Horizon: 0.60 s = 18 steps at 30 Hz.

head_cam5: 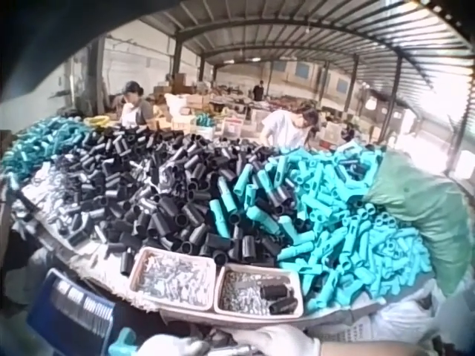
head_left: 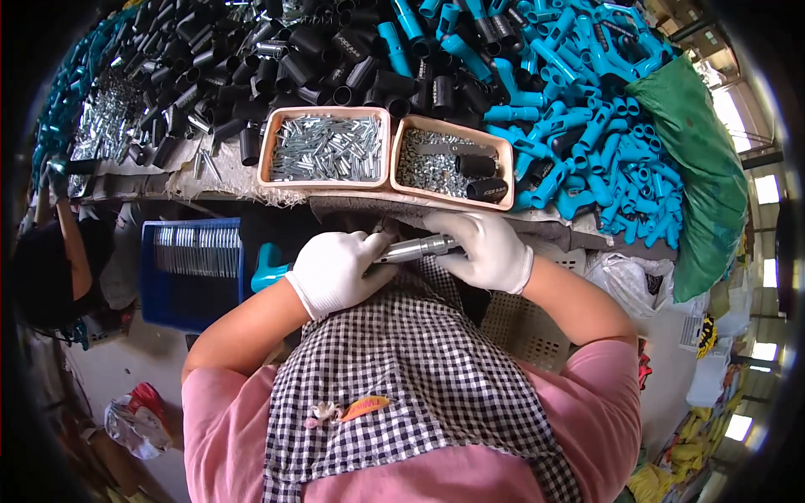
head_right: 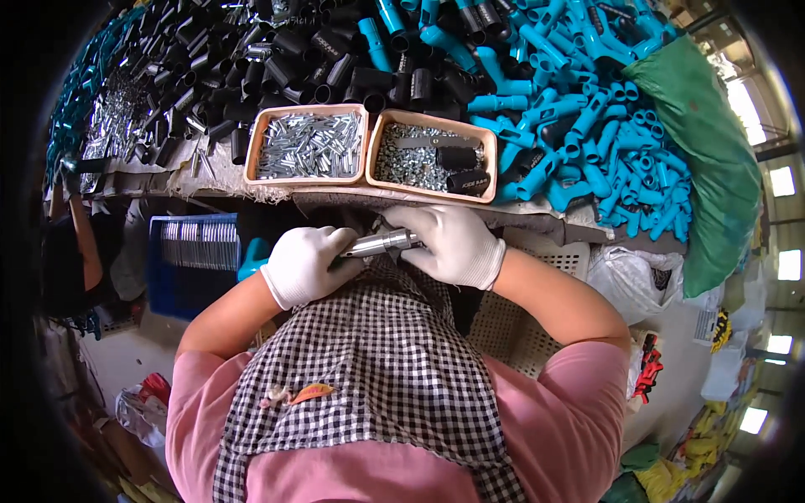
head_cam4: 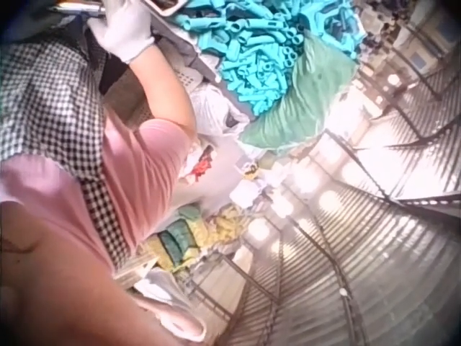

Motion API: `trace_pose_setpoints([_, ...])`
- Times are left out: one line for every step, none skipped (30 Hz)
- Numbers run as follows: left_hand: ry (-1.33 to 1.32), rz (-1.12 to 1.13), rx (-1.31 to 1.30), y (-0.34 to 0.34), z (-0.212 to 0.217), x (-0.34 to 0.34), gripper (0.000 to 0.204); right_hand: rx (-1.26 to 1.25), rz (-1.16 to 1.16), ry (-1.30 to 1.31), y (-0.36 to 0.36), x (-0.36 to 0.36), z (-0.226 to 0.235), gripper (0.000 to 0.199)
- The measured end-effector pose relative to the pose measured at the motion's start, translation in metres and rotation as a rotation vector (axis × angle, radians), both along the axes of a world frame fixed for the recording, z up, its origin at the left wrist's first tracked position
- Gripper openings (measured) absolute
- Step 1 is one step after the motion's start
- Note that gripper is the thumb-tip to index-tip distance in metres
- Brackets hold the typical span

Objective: Assemble hardware components by inserting metal pins into plastic handles at a workbench.

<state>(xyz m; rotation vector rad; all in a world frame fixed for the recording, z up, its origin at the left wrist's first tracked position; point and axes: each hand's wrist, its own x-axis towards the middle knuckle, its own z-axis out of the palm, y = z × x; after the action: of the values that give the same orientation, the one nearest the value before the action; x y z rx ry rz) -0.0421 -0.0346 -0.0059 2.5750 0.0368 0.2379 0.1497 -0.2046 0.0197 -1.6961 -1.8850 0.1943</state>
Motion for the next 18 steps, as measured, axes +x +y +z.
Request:
trace_pose_setpoints([0.001, -0.002, -0.001, 0.0, 0.002, 0.0, 0.034, -0.001, -0.002, 0.001, -0.002, -0.001, 0.0, 0.036])
trace_pose_setpoints([0.012, -0.001, 0.045, -0.001, 0.004, 0.001, 0.035, -0.225, -0.082, 0.154, -0.005, -0.001, 0.001, 0.029])
trace_pose_setpoints([0.023, -0.001, 0.09, -0.001, 0.005, 0.001, 0.035, -0.449, -0.163, 0.308, -0.006, -0.001, 0.003, 0.026])
trace_pose_setpoints([0.024, -0.007, 0.089, -0.001, 0.007, 0.001, 0.035, -0.755, -0.258, 0.706, -0.004, 0.001, 0.008, 0.032])
trace_pose_setpoints([0.031, -0.013, 0.119, -0.001, 0.008, 0.0, 0.035, -0.754, -0.263, 0.71, -0.004, 0.0, 0.007, 0.032])
trace_pose_setpoints([0.038, -0.02, 0.149, -0.001, 0.008, 0.0, 0.035, -0.656, -0.229, 0.431, -0.005, -0.001, 0.005, 0.039])
trace_pose_setpoints([0.036, -0.014, 0.147, -0.001, 0.006, -0.001, 0.035, -0.552, -0.184, 0.148, -0.003, 0.0, 0.006, 0.046])
trace_pose_setpoints([0.013, -0.003, 0.086, -0.001, 0.002, -0.003, 0.034, -0.28, -0.093, 0.024, -0.006, -0.002, 0.009, 0.043])
trace_pose_setpoints([-0.01, 0.009, 0.025, -0.001, -0.001, -0.003, 0.033, -0.137, -0.065, -0.043, 0.0, -0.005, 0.012, 0.051])
trace_pose_setpoints([-0.009, 0.002, -0.003, -0.001, -0.001, -0.002, 0.032, -0.161, -0.056, 0.009, -0.003, -0.003, 0.005, 0.048])
trace_pose_setpoints([-0.009, 0.003, -0.002, -0.001, 0.0, -0.001, 0.032, -0.184, -0.049, 0.065, -0.007, -0.004, -0.006, 0.045])
trace_pose_setpoints([0.015, 0.001, 0.039, -0.001, 0.0, 0.0, 0.033, -0.15, -0.138, 0.271, -0.011, -0.01, -0.012, 0.034])
trace_pose_setpoints([0.041, -0.003, 0.08, -0.001, 0.0, 0.0, 0.033, -0.517, -0.258, 0.553, -0.009, -0.008, -0.003, 0.034])
trace_pose_setpoints([0.016, -0.009, 0.097, 0.0, 0.002, -0.001, 0.033, -0.886, -0.373, 0.834, -0.006, -0.002, 0.006, 0.036])
trace_pose_setpoints([0.018, -0.014, 0.098, 0.0, 0.003, -0.002, 0.033, -0.95, -0.353, 0.909, -0.011, 0.004, 0.0, 0.046])
trace_pose_setpoints([0.017, 0.0, 0.076, 0.0, 0.003, -0.003, 0.033, -0.657, -0.273, 0.554, -0.012, 0.001, 0.0, 0.045])
trace_pose_setpoints([0.016, 0.013, 0.054, 0.0, 0.004, -0.004, 0.033, -0.36, -0.186, 0.203, -0.013, -0.005, 0.0, 0.045])
trace_pose_setpoints([0.016, 0.017, 0.053, -0.001, 0.003, -0.003, 0.033, -0.095, -0.174, 0.014, -0.01, -0.01, 0.006, 0.043])
